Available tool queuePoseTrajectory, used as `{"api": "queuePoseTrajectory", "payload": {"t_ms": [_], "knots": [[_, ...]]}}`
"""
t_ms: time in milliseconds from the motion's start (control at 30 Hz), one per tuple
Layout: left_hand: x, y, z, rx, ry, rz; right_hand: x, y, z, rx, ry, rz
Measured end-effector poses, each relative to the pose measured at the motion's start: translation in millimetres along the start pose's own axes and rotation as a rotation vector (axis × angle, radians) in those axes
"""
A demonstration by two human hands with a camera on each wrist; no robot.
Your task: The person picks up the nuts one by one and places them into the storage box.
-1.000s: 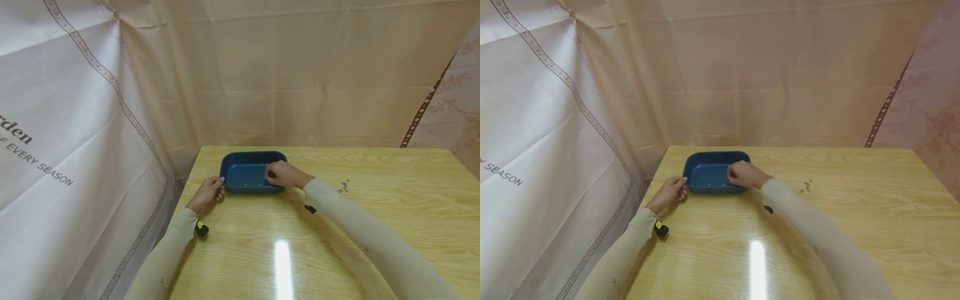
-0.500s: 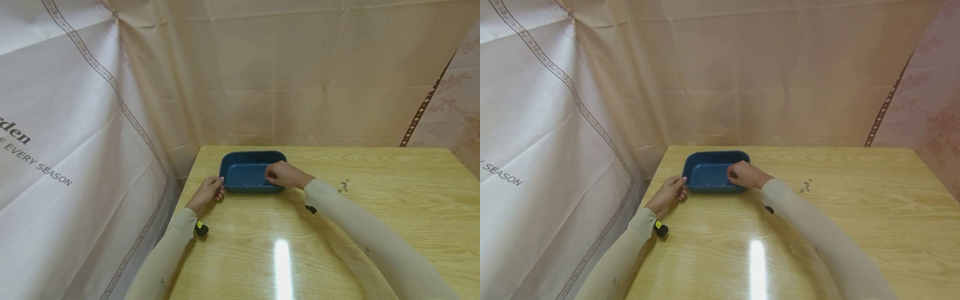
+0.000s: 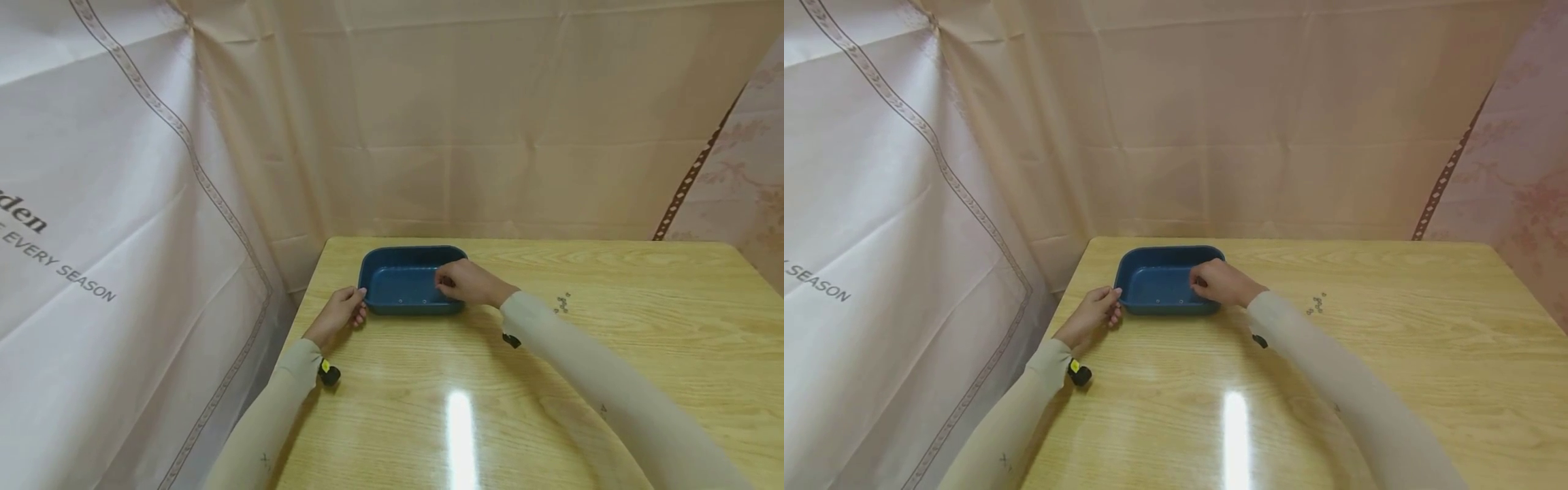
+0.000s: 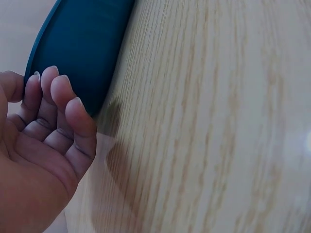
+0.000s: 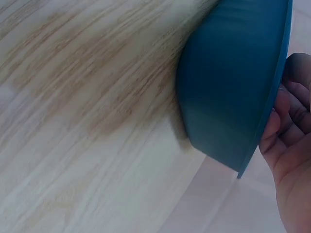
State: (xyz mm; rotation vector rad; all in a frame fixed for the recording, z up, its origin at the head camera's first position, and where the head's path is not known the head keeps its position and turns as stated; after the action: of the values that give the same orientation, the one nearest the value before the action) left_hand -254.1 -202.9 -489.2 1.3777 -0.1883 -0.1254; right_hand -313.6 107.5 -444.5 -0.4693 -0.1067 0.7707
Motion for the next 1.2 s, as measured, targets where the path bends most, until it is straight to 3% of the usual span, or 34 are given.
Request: {"api": "queuePoseTrajectory", "payload": {"t_ms": [533,1200], "knots": [[-0.8,1.4,1.7,0.016,-0.007,0.009,25.8,20,21,-0.061,0.096,-0.067],[-0.4,4.1,2.4,-0.003,-0.045,-0.016,72.6,65,31,-0.032,0.122,-0.137]]}}
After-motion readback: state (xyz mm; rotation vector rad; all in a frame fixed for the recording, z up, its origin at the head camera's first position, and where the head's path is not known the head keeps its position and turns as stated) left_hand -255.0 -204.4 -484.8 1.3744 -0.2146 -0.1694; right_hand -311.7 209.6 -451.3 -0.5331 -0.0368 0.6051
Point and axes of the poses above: each hand's wrist, its own x-axis away from the middle knuckle, its own z-axis out of the back of the hand, y = z × x, the point moved 2 cm from there along -x, towards the middle knuckle, and after that the axes turned 7 degrees about -z, right-handed, at the moved point
